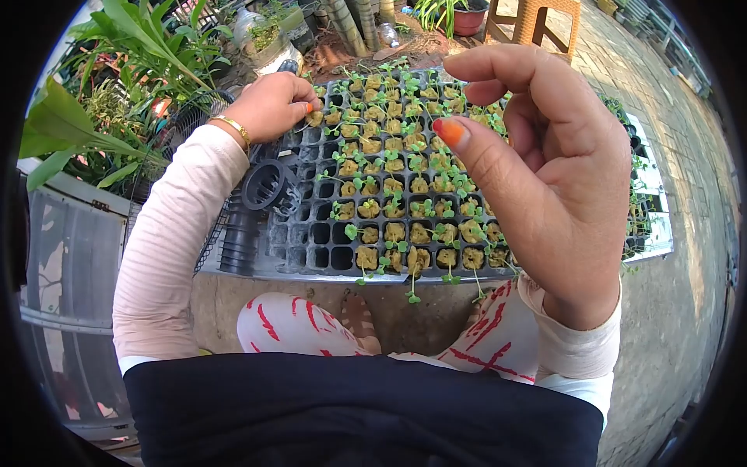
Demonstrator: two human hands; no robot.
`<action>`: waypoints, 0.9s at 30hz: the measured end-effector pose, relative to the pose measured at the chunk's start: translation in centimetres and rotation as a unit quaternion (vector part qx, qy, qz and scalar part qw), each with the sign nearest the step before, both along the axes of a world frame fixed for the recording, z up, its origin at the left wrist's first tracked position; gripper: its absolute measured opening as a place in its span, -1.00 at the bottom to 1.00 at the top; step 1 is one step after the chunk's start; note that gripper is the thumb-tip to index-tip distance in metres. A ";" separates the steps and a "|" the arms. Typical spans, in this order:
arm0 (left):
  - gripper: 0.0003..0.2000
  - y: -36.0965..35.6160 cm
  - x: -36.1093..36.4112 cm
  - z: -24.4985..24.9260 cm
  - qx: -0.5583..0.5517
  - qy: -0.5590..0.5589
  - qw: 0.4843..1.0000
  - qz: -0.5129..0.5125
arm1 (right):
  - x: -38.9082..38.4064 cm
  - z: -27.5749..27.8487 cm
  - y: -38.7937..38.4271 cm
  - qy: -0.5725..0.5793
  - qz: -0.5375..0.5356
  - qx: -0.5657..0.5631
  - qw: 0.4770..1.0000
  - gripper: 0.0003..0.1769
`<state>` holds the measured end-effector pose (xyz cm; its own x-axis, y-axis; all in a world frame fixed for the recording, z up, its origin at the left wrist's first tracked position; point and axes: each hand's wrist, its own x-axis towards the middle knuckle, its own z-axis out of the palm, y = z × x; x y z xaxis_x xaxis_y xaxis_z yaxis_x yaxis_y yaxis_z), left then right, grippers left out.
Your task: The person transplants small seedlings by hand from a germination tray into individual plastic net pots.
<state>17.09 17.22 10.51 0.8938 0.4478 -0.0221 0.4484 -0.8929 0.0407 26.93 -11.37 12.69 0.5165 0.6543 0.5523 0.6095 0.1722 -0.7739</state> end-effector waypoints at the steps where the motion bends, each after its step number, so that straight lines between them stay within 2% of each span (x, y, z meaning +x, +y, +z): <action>1: -0.84 -0.1 0.0 0.1 0.009 0.005 1.000 0.000 | 0.0 0.0 0.0 0.001 0.002 0.000 1.000 -0.61; 6: -0.85 0.2 0.2 0.4 0.011 0.034 0.999 0.006 | 0.2 -0.1 0.0 -0.008 0.001 -0.011 1.000 -0.62; 14: -0.83 0.9 0.8 -0.2 0.018 0.090 0.995 -0.040 | -0.2 0.1 0.0 0.003 -0.005 -0.021 1.000 -0.62; 18: -0.79 1.9 0.8 0.0 -0.021 0.060 0.995 -0.073 | -0.1 -0.1 -0.1 0.006 -0.003 -0.019 1.000 -0.63; 20: -0.69 2.3 0.6 0.4 -0.088 0.004 0.991 -0.098 | 0.1 -0.2 -0.2 -0.001 -0.005 -0.016 1.000 -0.63; 21: -0.52 2.4 0.4 0.6 -0.121 0.004 0.989 -0.089 | 0.1 -0.2 -0.2 -0.001 -0.004 -0.015 1.000 -0.63; 22: -0.52 2.3 0.4 0.7 -0.121 0.004 0.989 -0.089 | 0.2 -0.2 -0.2 -0.002 -0.003 -0.015 1.000 -0.63; 24: -0.33 1.8 0.3 0.8 -0.125 0.032 0.991 -0.030 | 0.1 -0.2 -0.2 -0.003 -0.006 -0.019 1.000 -0.64; 25: -0.33 1.8 0.2 0.8 -0.125 0.032 0.991 -0.031 | 0.0 -0.2 -0.2 -0.004 -0.009 -0.024 1.000 -0.64; 27: -0.19 1.9 0.2 0.4 -0.123 0.022 0.992 -0.034 | -0.1 -0.1 -0.1 0.005 -0.007 -0.027 1.000 -0.64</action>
<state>17.30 19.11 10.94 0.9173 0.3634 -0.1630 0.3942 -0.8867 0.2417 26.80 -11.47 12.54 0.5317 0.6756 0.5108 0.6039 0.1205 -0.7879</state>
